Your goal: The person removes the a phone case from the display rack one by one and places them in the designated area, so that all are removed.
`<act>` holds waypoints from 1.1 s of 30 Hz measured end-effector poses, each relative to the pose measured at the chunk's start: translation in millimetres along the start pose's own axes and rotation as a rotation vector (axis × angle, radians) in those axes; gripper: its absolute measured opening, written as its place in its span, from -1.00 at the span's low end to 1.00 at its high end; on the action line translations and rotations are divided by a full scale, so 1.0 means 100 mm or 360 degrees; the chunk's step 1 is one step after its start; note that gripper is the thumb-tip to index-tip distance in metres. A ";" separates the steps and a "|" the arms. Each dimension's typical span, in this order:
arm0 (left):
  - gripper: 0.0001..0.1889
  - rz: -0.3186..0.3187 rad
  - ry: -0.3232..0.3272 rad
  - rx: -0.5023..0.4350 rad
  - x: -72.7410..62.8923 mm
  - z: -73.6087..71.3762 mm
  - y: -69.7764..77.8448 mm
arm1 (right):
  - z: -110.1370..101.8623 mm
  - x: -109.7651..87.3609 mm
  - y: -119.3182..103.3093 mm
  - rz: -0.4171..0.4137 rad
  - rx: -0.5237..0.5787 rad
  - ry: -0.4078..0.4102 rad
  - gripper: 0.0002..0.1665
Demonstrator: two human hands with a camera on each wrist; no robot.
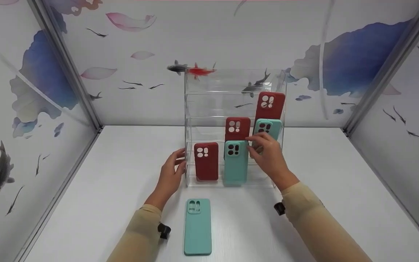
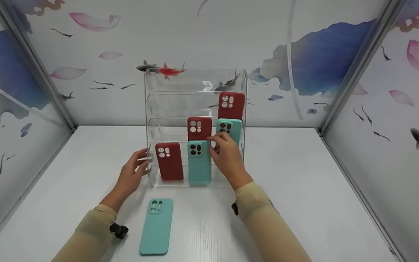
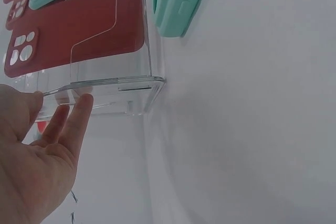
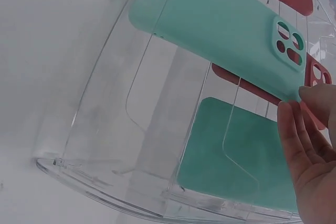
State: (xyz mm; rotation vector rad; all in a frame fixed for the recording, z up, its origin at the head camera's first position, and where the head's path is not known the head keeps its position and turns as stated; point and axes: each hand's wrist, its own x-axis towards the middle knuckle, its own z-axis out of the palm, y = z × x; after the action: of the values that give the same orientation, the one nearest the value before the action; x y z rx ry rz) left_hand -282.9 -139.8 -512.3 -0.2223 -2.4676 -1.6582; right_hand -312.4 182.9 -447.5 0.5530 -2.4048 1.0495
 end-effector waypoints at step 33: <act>-0.50 -0.0008 0.0007 0.0021 0.00 0.02 0.00 | -0.04 -0.05 0.09 0.0174 0.0207 -0.0046 -0.69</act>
State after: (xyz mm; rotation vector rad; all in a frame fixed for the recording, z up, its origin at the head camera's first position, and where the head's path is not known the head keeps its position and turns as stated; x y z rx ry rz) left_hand -283.3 -138.2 -513.1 -0.2109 -2.4772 -1.6425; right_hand -312.4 192.3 -453.2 0.4877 -2.4276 1.2593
